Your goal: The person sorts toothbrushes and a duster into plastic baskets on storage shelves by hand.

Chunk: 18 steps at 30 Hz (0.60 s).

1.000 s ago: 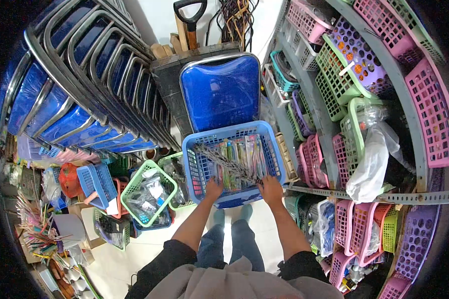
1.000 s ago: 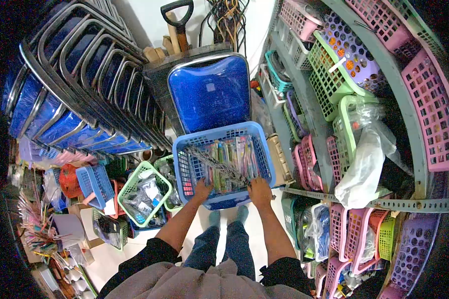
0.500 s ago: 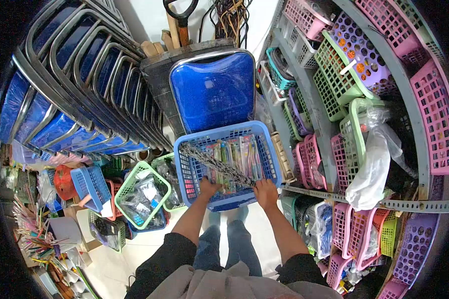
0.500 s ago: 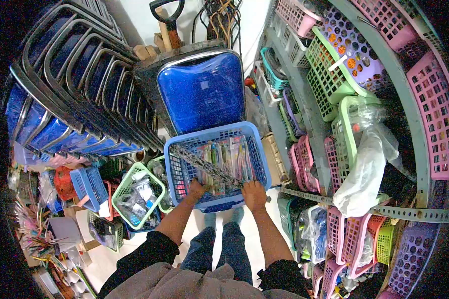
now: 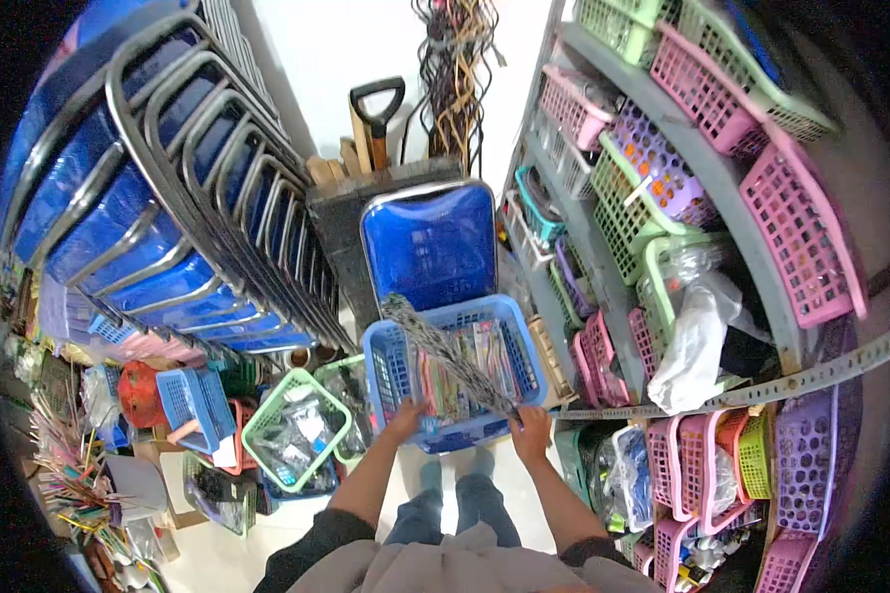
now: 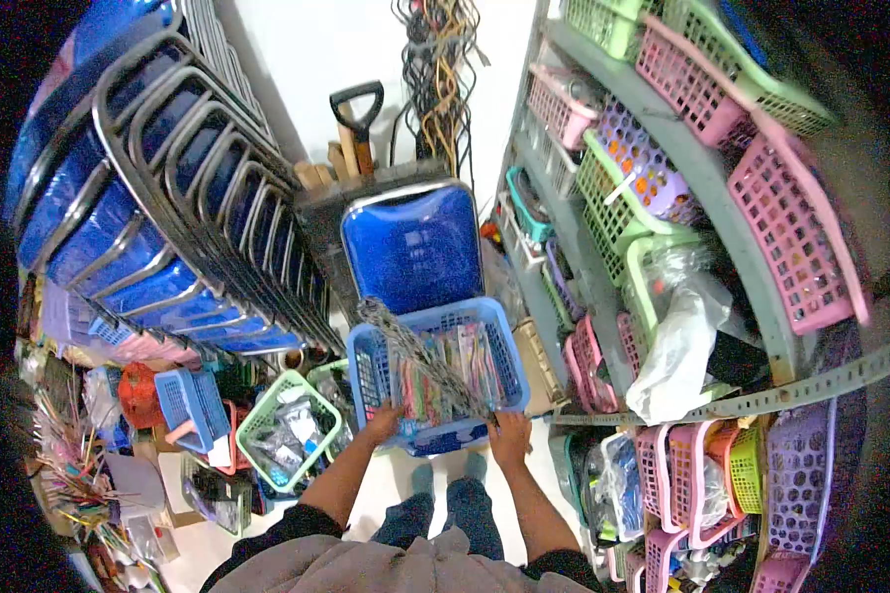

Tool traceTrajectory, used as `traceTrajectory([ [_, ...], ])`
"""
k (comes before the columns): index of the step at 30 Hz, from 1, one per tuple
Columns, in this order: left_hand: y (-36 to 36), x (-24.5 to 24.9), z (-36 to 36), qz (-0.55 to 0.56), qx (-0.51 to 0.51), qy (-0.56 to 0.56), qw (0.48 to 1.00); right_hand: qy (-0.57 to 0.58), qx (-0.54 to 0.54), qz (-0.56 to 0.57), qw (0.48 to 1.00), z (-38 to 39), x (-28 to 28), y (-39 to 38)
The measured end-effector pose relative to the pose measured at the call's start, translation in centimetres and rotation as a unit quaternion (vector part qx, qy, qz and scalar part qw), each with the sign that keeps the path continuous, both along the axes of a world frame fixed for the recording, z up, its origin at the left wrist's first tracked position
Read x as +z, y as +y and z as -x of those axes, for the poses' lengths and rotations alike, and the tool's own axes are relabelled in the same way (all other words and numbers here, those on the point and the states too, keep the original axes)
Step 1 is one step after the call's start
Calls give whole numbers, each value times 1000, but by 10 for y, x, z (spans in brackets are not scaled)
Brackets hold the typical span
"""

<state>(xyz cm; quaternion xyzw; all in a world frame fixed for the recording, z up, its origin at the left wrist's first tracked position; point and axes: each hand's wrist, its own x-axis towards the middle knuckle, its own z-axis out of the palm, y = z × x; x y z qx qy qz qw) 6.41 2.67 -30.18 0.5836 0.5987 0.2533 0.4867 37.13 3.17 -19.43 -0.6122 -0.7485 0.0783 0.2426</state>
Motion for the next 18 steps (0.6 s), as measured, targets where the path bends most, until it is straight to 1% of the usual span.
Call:
traceTrajectory([
  [1,-1,11,-2,-13,-1,0,1000,45,-7,26,999,-5,13,-10],
  [2,-6,30,-7,76,89,-150,982,89,-13,53,995,-10,22,-22],
  [3,-12,51,-12,165,172,-295,925,158,-46,88,983,-11,29,-37],
  [4,-17,76,-14,155,165,-297,928,226,-77,120,964,-13,34,-48],
  [5,-27,108,-17,157,164,-314,922,226,-77,109,965,-15,40,-60],
  [6,-36,137,-20,159,162,-331,916,225,-79,135,962,-18,47,-70],
  [7,-43,161,-24,150,155,-333,918,224,-82,160,958,-21,54,-77],
  [8,-49,183,-27,133,144,-337,921,224,-83,149,959,-24,65,-83],
  [10,-57,220,-30,107,126,-342,925,280,-104,194,934,-25,94,-93],
  [11,-58,236,-31,100,102,-358,923,306,-104,175,930,-27,100,-95],
  [12,-58,256,-31,91,78,-372,920,308,-102,164,932,-29,108,-95],
  [13,-59,290,-32,110,96,-324,935,298,-95,115,943,-31,116,-96],
  [14,-53,297,-32,102,90,-325,936,286,-88,67,952,-32,124,-98],
  [15,-47,301,-32,51,55,-343,936,282,-73,36,956,-24,165,-100],
  [16,-43,306,-32,1,18,-360,933,282,-76,29,956,-24,184,-101],
  [18,-37,325,-33,-8,0,-347,938,185,-68,30,980,-29,212,-101],
])
